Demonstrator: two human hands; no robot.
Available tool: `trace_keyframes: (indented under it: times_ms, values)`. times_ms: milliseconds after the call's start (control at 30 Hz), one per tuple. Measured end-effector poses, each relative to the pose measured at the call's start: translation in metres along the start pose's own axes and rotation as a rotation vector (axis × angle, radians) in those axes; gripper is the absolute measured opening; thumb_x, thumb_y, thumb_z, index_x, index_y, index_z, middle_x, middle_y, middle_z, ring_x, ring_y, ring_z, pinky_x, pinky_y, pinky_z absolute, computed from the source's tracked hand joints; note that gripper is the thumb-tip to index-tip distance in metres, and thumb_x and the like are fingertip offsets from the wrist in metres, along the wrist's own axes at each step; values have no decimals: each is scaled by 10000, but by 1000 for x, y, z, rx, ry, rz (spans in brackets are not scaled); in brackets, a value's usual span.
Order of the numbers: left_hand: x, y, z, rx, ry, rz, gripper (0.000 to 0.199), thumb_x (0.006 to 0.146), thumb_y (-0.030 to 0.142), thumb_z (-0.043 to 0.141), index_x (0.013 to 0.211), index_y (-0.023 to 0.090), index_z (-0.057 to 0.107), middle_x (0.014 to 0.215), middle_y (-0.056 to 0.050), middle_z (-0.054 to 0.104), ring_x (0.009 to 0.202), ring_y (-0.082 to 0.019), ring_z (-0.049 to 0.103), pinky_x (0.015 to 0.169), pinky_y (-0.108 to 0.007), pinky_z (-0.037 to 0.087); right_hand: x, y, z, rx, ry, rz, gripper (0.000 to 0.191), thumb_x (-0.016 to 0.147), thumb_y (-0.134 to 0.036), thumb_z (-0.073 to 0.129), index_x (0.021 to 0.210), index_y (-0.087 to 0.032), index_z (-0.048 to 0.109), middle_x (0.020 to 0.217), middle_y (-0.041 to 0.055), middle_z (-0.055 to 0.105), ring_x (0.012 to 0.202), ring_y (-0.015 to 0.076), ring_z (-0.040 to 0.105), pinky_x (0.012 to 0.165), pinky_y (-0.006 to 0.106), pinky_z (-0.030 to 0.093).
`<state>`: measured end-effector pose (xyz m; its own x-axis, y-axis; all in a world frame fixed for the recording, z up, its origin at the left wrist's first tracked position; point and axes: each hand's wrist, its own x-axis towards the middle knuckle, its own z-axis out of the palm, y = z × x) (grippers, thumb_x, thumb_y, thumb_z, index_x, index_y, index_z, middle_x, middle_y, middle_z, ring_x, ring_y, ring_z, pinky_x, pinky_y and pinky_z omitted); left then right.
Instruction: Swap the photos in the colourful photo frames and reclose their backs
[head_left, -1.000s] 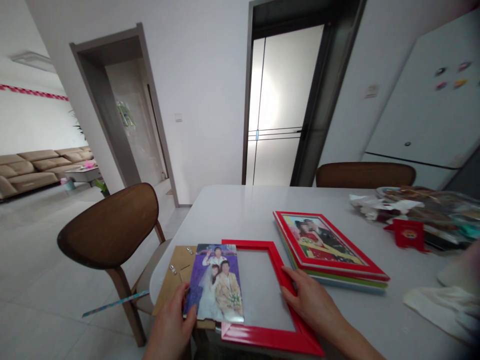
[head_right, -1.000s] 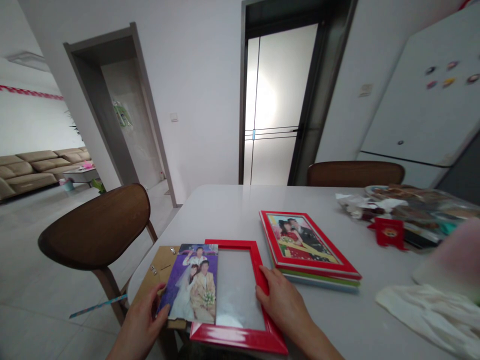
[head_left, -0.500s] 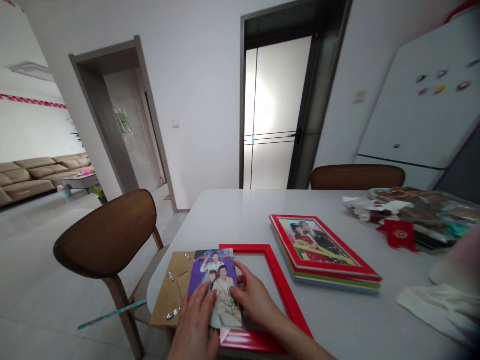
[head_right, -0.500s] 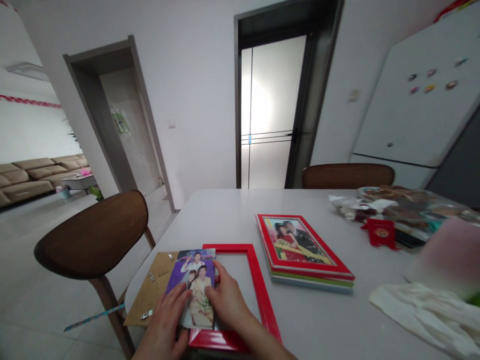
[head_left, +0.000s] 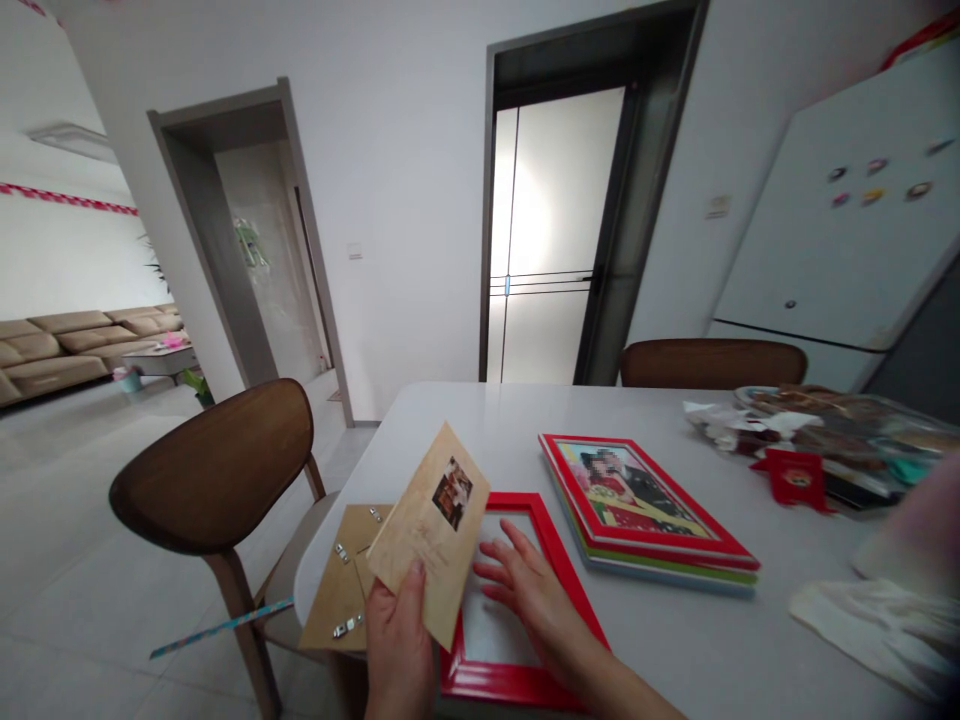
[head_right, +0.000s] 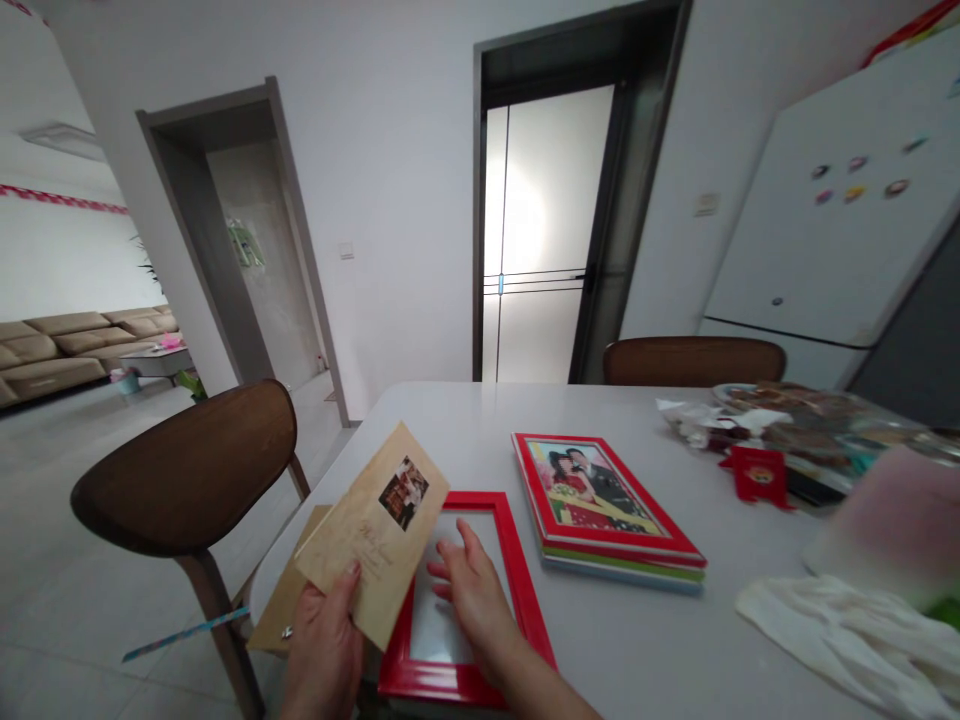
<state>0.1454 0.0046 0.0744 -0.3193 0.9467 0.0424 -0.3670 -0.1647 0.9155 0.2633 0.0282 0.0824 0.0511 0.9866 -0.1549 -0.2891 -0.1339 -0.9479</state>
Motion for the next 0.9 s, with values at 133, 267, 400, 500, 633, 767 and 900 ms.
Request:
trace_keyframes:
  times_ms: [133,267,400,500,633,767,900]
  values:
    - [-4,-18,10,-143,-77,-128,515,695,317,562,1151,123,419,1008,-107,627,976,-231,556,840,-326,438,7,2,-21,169,-31,-2,476,715,-287,472,1172,-186,387,937,65,635,796,185,604,671,303,476]
    - [4,-29,-4,90,-162,-92,591,687,301,531,1184,61,320,1156,-194,508,1039,-241,507,882,-347,402,16,-13,-46,25,-10,-43,476,679,-208,444,1150,-150,416,876,68,661,753,195,621,631,296,489]
    - [5,-28,-15,461,-301,30,529,672,209,482,1162,57,352,1232,-189,430,1127,-217,421,958,-353,325,26,-17,-63,-175,-37,18,501,653,-159,392,1152,-123,425,798,75,675,669,198,633,567,299,493]
    - [0,-27,-17,753,-412,120,504,645,133,465,1143,82,411,1221,-153,455,1138,-219,404,985,-393,283,31,-11,-67,-265,-66,50,487,644,-144,366,1121,-115,461,761,72,679,643,186,632,564,289,489]
    - [-4,-34,-18,952,-510,272,516,602,87,460,1118,87,456,1230,-153,450,1151,-233,386,975,-420,301,38,-4,-69,-373,-104,27,466,642,-153,354,1082,-115,502,757,59,681,637,173,628,560,267,480]
    - [-4,-42,-20,1071,-598,392,498,615,107,478,1112,73,478,1226,-174,452,1153,-257,383,955,-452,327,45,-6,-71,-670,-106,-75,443,640,-150,335,1023,-109,554,790,52,679,675,168,622,560,237,463]
    - [-5,-41,-19,1172,-624,437,468,643,136,486,1109,91,494,1221,-170,460,1142,-274,398,933,-479,347,51,-6,-73,-871,-52,-145,416,657,-164,330,983,-106,581,757,44,681,689,170,615,552,221,443]
